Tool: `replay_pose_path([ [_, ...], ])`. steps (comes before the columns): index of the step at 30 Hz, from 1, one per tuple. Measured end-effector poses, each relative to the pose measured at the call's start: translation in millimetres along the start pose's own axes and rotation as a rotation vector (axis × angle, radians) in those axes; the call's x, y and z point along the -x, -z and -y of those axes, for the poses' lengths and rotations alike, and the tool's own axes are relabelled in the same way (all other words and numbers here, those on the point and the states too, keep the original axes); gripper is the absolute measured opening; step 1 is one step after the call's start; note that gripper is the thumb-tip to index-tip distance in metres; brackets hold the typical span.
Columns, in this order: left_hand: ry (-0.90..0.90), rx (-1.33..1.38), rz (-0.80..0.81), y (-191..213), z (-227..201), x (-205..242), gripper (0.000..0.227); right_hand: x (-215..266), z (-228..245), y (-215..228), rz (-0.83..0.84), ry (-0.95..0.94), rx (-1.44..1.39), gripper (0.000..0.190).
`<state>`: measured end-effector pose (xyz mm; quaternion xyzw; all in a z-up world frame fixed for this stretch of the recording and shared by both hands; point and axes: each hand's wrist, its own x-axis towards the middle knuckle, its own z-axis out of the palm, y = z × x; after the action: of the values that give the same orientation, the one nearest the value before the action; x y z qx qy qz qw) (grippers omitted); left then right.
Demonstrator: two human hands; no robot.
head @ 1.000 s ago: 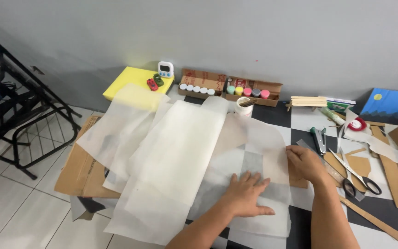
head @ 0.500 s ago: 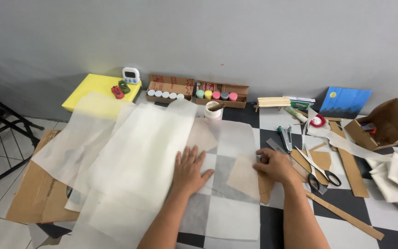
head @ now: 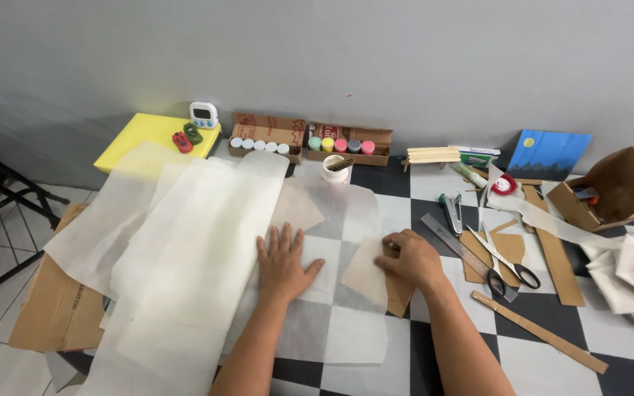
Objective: Measuring and organizing cardboard pieces on a table using a ruler.
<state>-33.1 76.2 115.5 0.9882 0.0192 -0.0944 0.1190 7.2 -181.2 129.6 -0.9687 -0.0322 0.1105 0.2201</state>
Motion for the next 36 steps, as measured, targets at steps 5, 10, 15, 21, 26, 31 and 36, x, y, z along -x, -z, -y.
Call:
replay_pose_path([
  [5,-0.118,0.046,0.064,-19,-31,12,0.082,2,-14,1,0.010,-0.103,-0.155,0.050],
  [10,-0.219,0.057,0.080,-30,-51,23,0.085,-9,-33,0,-0.081,-0.160,-0.201,0.044],
  [15,-0.238,0.093,0.135,-26,-54,27,0.085,-31,-87,-16,-0.070,-0.108,-0.290,0.026],
  [21,-0.210,0.083,0.145,-34,-54,24,0.071,2,-57,21,0.054,-0.099,-0.136,0.046],
  [26,-0.185,0.121,0.142,-32,-60,22,0.071,5,-53,25,0.109,-0.113,-0.153,0.073],
  [31,-0.187,0.126,0.126,-33,-63,22,0.069,2,-99,33,0.127,-0.182,-0.303,0.064],
  [36,-0.192,0.101,0.119,-33,-63,21,0.070,8,-107,39,0.106,-0.312,-0.466,0.046],
])
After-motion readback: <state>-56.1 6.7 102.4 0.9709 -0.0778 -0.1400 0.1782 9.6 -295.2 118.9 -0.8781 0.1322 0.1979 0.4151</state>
